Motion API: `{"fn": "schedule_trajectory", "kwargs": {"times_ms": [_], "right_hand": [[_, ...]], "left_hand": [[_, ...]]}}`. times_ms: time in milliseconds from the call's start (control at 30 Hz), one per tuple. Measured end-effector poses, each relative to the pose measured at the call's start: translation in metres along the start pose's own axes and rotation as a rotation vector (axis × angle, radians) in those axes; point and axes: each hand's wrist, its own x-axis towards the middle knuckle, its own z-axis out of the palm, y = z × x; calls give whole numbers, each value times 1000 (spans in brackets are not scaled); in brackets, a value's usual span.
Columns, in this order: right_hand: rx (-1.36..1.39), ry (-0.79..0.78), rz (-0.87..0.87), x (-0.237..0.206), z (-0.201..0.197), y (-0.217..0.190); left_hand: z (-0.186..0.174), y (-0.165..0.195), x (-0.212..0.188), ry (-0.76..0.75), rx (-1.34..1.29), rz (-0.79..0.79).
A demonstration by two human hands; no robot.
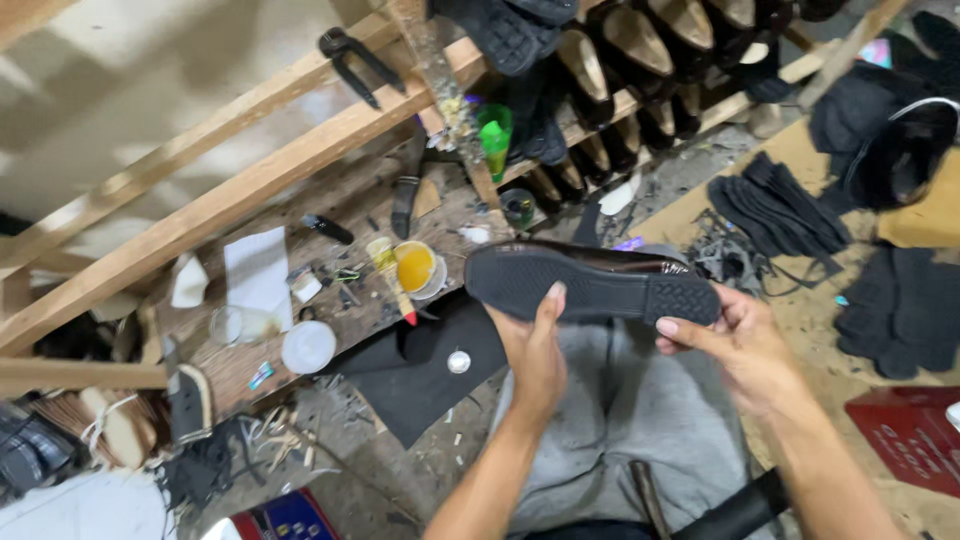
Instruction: The person sits at a workbench and attaches soles to brown shoe uppers. They apply adhesive to the sole, press the sole onto the shoe, tap and press the edges by hand, hammer the sole to secure it, and place the finished shoes on a wooden rack.
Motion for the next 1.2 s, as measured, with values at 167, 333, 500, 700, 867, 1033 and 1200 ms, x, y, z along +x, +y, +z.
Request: {"fn": "schedule_trajectory", "kwargs": {"times_ms": [167, 333, 500, 700, 867, 1033, 1200], "right_hand": [[156, 166, -328, -23, -15, 41], [-114, 225, -301, -54, -12, 53], [-259, 251, -214, -67, 11, 66], [-331, 260, -192, -58, 16, 64], [-331, 258, -276, -55, 15, 59], [-523, 326, -277, -58, 20, 54], [-441, 302, -245, -55, 19, 58]], "left_hand": [[-34, 12, -68, 121, 129, -401], [-56, 54, -117, -340, 650, -781], [-37, 60, -95, -576, 1306, -497], [-11, 27, -58, -392, 781, -278], [-16, 10, -56, -245, 723, -462], [-22, 5, -55, -263, 713, -442], [-21, 3, -48, -278, 695, -466]]}}
